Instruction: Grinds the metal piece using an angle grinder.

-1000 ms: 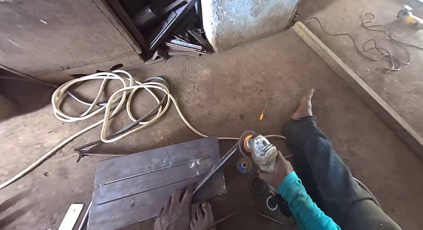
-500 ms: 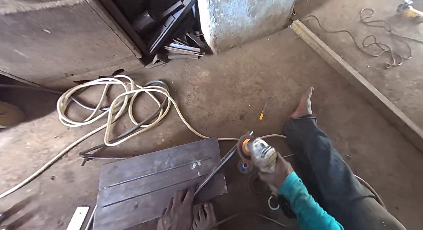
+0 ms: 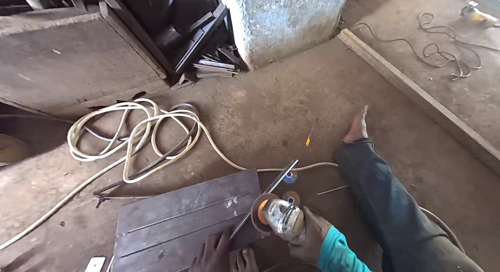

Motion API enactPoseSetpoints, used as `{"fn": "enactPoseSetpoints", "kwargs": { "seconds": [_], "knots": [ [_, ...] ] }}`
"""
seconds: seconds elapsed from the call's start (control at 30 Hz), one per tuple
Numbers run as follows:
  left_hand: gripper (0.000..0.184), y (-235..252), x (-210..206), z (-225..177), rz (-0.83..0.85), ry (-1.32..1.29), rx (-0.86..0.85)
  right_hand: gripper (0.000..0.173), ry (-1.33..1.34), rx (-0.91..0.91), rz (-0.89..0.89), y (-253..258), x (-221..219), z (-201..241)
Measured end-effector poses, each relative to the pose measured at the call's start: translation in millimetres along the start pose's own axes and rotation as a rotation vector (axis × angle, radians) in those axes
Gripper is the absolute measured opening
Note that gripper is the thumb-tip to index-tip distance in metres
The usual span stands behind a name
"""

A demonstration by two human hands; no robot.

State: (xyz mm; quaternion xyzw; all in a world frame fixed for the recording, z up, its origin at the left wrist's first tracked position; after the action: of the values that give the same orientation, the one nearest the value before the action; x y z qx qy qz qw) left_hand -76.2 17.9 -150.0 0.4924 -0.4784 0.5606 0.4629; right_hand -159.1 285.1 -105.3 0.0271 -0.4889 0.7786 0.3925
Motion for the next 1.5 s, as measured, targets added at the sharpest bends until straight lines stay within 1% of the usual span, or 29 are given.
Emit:
{"fn": "enactPoseSetpoints", "kwargs": {
  "seconds": [0.1,0.17,0.27,0.33,0.4,0.43,0.53,0.6,0.67,0.77,0.8,0.83,0.9,0.93,1.03,1.07,1.2,1.27,1.33,1.4,1.5],
  "knots": [
    [0.035,0,4,-2,0.097,0.002,0.029,0.106,0.079,-0.056,-0.193,10,26,-13],
    [0.036,0,5,-2,0.128,0.008,0.020,0.103,0.135,-0.097,-0.314,19,51,-20],
    [0.035,-1,5,-1,0.117,0.011,0.013,0.095,0.215,-0.153,-0.398,29,78,-28],
    [0.032,1,7,-1,0.109,0.020,0.019,0.093,0.250,-0.148,-0.449,28,79,-40],
    [0.031,5,9,3,0.170,-0.020,0.024,0.093,0.292,-0.100,-0.506,23,72,-53],
    [0.035,7,8,9,0.207,-0.056,0.015,0.093,0.312,-0.066,-0.527,20,69,-59],
    [0.060,16,2,28,0.375,-0.163,0.054,0.093,0.306,-0.031,-0.535,14,62,-64],
    [0.071,21,-4,32,0.408,-0.194,0.077,0.093,0.280,-0.019,-0.526,14,60,-61],
    [0.070,25,-3,31,0.465,-0.216,0.076,0.092,0.261,-0.001,-0.517,15,55,-57],
    [0.066,30,1,30,0.569,-0.175,0.013,0.091,0.253,0.000,-0.462,12,47,-51],
    [0.063,29,1,29,0.545,-0.160,-0.018,0.091,0.245,0.005,-0.440,11,44,-50],
    [0.059,27,1,27,0.469,-0.152,-0.057,0.092,0.239,0.015,-0.422,8,41,-48],
    [0.048,20,0,25,0.235,-0.128,-0.123,0.095,0.235,0.050,-0.382,1,32,-46],
    [0.043,18,2,22,0.166,-0.091,-0.134,0.097,0.229,0.071,-0.355,-3,26,-44],
    [0.030,15,10,7,0.278,-0.019,-0.058,0.102,0.189,0.090,-0.217,-14,6,-34],
    [0.028,14,7,4,0.272,-0.004,-0.037,0.103,0.167,0.084,-0.158,-17,-1,-29],
    [0.024,7,-6,1,0.045,0.050,-0.063,0.103,0.052,0.061,0.070,-25,-18,3],
    [0.023,5,-9,0,-0.021,0.069,-0.074,0.100,0.009,0.041,0.141,-23,-22,14],
    [0.021,3,-10,0,-0.056,0.085,-0.087,0.098,-0.004,0.045,0.143,-18,-25,18],
    [0.023,3,-10,-1,-0.060,0.081,-0.095,0.099,-0.003,0.043,0.120,-14,-25,18],
    [0.023,4,-7,-3,-0.026,0.087,-0.092,0.105,0.041,0.009,0.071,-8,-17,12]
  ]
}}
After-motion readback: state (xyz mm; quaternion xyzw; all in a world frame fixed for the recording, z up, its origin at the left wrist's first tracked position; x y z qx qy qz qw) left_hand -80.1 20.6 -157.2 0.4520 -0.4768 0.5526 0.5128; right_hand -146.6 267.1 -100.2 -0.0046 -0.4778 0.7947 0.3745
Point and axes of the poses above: each hand's wrist, its own y-axis towards the middle knuckle, its own x-axis out of the back of the hand, z = x × y, the point moved 2 cm from there along y, towards the middle knuckle, and after that the axes turned 14 degrees about y, right-handed, at the moved point
